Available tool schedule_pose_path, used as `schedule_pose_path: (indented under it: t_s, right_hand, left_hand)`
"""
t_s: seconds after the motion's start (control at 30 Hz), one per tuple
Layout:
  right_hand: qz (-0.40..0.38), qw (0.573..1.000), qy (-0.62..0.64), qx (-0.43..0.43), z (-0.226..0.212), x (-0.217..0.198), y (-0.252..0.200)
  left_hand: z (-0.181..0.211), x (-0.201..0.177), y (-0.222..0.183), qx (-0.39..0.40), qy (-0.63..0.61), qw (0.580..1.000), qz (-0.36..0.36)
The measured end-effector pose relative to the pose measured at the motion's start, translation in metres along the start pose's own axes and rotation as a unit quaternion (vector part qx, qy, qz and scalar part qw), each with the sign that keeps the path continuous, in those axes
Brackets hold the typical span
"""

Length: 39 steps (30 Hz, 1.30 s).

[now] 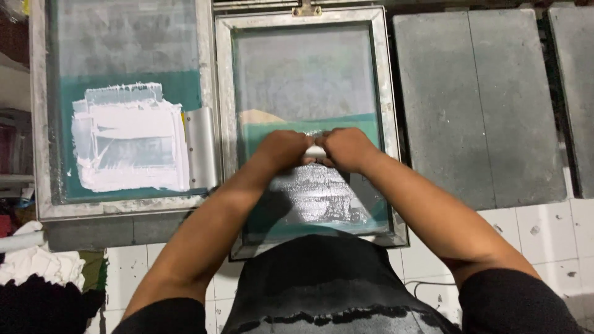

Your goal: Applying ink to a garment using manual screen printing techniques, including drying with a heat gun and using a squeegee.

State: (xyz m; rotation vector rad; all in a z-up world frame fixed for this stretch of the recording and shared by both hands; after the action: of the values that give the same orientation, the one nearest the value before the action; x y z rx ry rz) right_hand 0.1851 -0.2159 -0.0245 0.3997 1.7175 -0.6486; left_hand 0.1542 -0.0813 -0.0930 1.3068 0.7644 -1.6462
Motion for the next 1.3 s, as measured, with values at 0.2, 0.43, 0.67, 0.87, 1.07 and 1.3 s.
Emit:
schedule_pose_path:
  t_s: [0.2, 0.43, 0.67, 0.87, 1.07, 1.3]
  right_hand:
    - [0.031, 0.999, 0.003, 0.011, 0.007, -0.016, 0.006]
    - [0.017, 1.0, -0.001, 0.008, 0.015, -0.015, 0.014]
    - [0.035, 0.999, -0.003, 0.004, 0.025, -0.032, 0.023]
    - [0.037, 0.999, -0.003, 0.002, 0.029, -0.014, 0.032]
    - [0.039, 0.999, -0.007, 0.009, 0.02, -0.023, 0.028]
    - [0.034, 0.999, -0.02, 0.028, 0.01, -0.02, 0.023]
  left_hand:
    - [-0.02, 0.024, 0.006, 0.095, 0.185, 0.924, 0.321]
    - [-0.025, 0.035, 0.019, 0.089, 0.131, 0.951, 0.266]
    - [-0.028, -0.01, 0.041, 0.042, 0.067, 0.991, 0.106]
    - [-0.042, 0.019, 0.041, 0.023, 0.059, 0.994, 0.09]
    - [-0.032, 0.008, 0.031, 0.068, 0.121, 0.964, 0.228]
    - [-0.029, 0.017, 0.017, 0.094, 0.116, 0.931, 0.333]
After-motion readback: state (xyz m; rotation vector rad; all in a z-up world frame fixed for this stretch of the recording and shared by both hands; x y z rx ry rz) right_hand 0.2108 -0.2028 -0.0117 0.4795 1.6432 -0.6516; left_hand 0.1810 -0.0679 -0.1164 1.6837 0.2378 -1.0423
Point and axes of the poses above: each hand's wrist, its own y-axis towards the middle knuckle, its own x-axis out of the palm, z = x × y, the point moved 5 cm from there along y, towards the middle knuckle, and after that the axes turned 13 degrees about z, right-handed, at the moved point
